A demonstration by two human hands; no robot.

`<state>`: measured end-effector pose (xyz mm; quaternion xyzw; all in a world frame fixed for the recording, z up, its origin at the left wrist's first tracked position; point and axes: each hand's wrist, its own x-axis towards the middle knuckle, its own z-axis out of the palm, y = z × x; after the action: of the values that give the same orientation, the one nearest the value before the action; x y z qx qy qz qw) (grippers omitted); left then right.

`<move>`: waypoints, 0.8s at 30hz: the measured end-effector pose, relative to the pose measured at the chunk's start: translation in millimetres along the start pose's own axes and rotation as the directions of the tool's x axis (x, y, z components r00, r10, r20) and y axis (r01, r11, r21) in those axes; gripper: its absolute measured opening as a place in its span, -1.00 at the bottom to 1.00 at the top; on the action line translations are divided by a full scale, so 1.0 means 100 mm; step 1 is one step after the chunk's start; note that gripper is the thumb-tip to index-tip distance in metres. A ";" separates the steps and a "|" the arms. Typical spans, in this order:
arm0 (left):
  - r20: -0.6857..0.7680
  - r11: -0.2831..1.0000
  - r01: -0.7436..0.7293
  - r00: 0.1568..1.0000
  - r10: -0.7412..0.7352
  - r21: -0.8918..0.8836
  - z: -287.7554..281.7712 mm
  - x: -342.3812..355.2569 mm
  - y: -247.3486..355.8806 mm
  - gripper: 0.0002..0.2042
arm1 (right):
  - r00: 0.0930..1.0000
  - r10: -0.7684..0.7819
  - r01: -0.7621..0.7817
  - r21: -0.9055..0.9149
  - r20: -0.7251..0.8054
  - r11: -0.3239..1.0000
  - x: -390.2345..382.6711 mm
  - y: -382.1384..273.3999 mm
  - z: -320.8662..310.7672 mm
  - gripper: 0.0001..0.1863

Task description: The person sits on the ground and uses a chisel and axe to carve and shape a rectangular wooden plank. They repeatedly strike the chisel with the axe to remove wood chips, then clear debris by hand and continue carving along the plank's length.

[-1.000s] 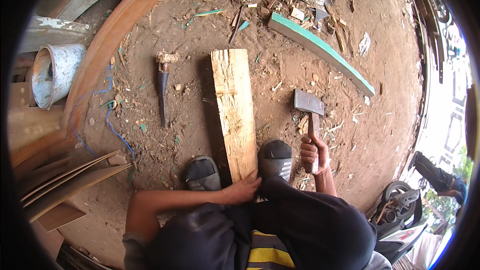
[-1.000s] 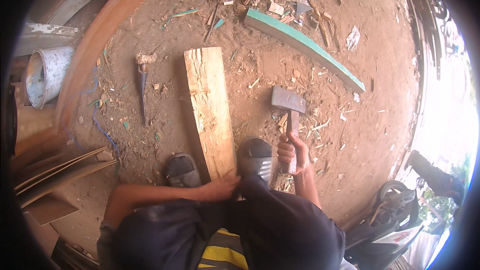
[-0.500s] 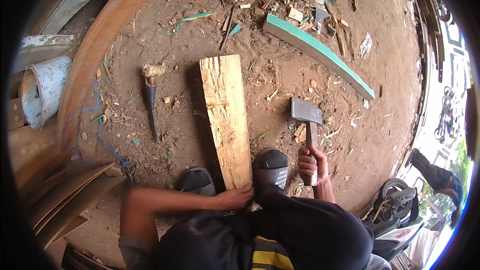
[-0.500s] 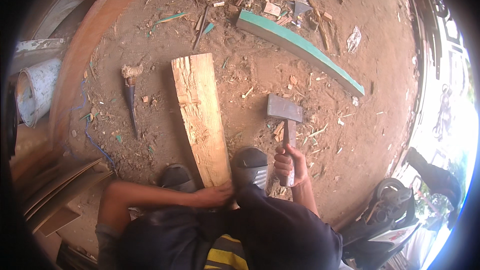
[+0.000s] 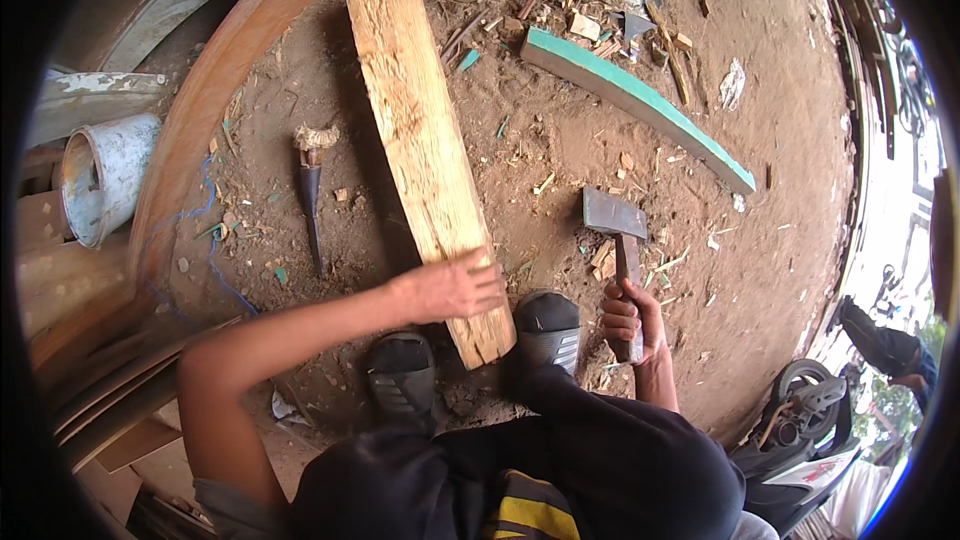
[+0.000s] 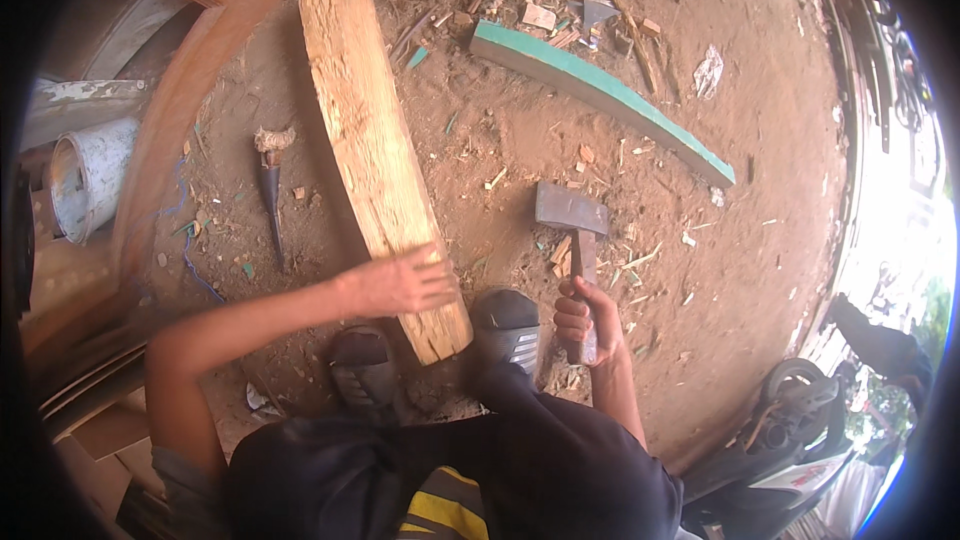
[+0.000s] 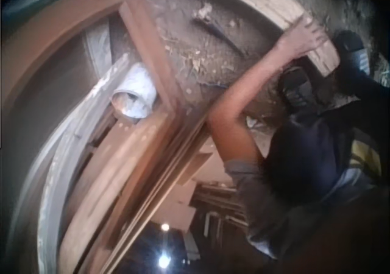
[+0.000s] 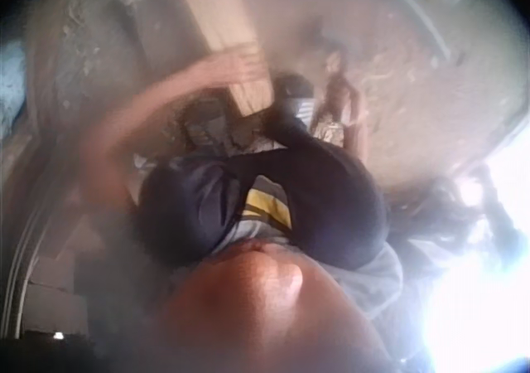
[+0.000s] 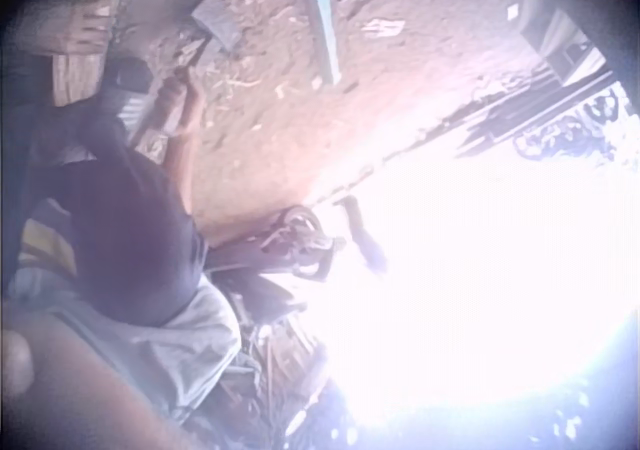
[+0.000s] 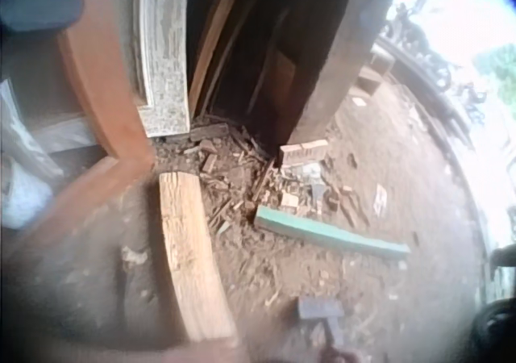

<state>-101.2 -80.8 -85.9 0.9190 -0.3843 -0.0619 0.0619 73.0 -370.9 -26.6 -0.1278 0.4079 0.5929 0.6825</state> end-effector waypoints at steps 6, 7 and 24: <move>0.016 0.939 0.326 0.945 -0.326 -0.114 -0.16 -0.27 -0.10 -0.43 | 0.985 -0.132 0.105 -0.219 -0.109 0.970 0.09 0.17 0.09 -0.76; -0.003 0.928 0.359 0.932 -0.361 -0.102 -0.17 -0.29 0.00 -0.42 | 0.953 -0.231 0.150 -0.358 -0.195 0.921 0.11 0.23 0.09 -0.79; -0.411 0.559 -0.015 0.695 -0.590 -0.829 0.42 -0.71 1.92 -0.87 | 0.401 -0.633 0.532 -0.731 0.663 -0.428 -0.40 1.77 1.98 -0.77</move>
<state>-292.1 -166.5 -91.6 0.8085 -0.1005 0.0917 0.5725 -7.2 -221.6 182.5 -0.7542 -0.2081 0.2018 0.5893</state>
